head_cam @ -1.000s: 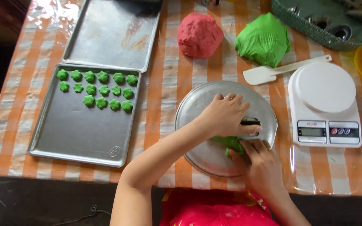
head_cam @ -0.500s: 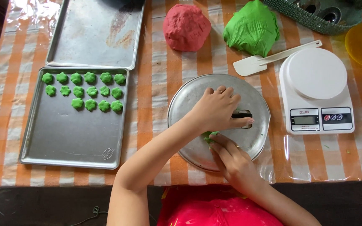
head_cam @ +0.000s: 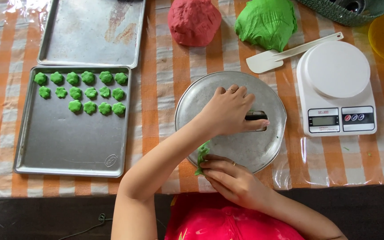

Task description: Rolling out green dough and using a leaf-shaped cutter to create individual pieces, then placing them on a baking tray.

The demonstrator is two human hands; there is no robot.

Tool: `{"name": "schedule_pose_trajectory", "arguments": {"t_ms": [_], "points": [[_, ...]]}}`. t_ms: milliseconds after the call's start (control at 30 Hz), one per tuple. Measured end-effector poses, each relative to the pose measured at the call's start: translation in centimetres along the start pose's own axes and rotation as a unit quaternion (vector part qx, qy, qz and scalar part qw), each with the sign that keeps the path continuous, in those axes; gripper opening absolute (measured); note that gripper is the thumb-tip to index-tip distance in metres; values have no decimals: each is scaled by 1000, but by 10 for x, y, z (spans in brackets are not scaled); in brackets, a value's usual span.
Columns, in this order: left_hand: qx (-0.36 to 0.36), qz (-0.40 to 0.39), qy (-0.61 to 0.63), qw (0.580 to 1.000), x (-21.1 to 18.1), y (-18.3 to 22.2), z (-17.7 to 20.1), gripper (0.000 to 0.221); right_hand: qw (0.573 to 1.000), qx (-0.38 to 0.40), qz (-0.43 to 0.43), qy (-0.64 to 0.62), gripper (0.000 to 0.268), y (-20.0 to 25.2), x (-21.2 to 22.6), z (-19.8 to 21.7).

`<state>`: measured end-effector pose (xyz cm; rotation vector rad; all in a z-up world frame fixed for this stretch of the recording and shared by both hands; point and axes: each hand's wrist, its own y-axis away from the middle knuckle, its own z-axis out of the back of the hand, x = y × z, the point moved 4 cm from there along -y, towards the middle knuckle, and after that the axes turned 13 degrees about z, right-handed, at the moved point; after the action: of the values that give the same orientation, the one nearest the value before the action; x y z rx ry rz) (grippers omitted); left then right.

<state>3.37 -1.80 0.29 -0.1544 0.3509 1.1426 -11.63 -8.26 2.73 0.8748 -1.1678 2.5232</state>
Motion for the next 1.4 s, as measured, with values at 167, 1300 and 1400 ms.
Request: {"name": "schedule_pose_trajectory", "arguments": {"t_ms": [167, 1300, 1400], "points": [[42, 20, 69, 997, 1, 2, 17, 75, 998, 13, -23, 58, 20, 3, -12, 15], [44, 179, -150, 971, 80, 51, 57, 17, 967, 103, -135, 189, 25, -65, -96, 78], [-50, 204, -123, 970, 106, 21, 62, 31, 966, 125, -156, 162, 30, -62, -102, 79]]}}
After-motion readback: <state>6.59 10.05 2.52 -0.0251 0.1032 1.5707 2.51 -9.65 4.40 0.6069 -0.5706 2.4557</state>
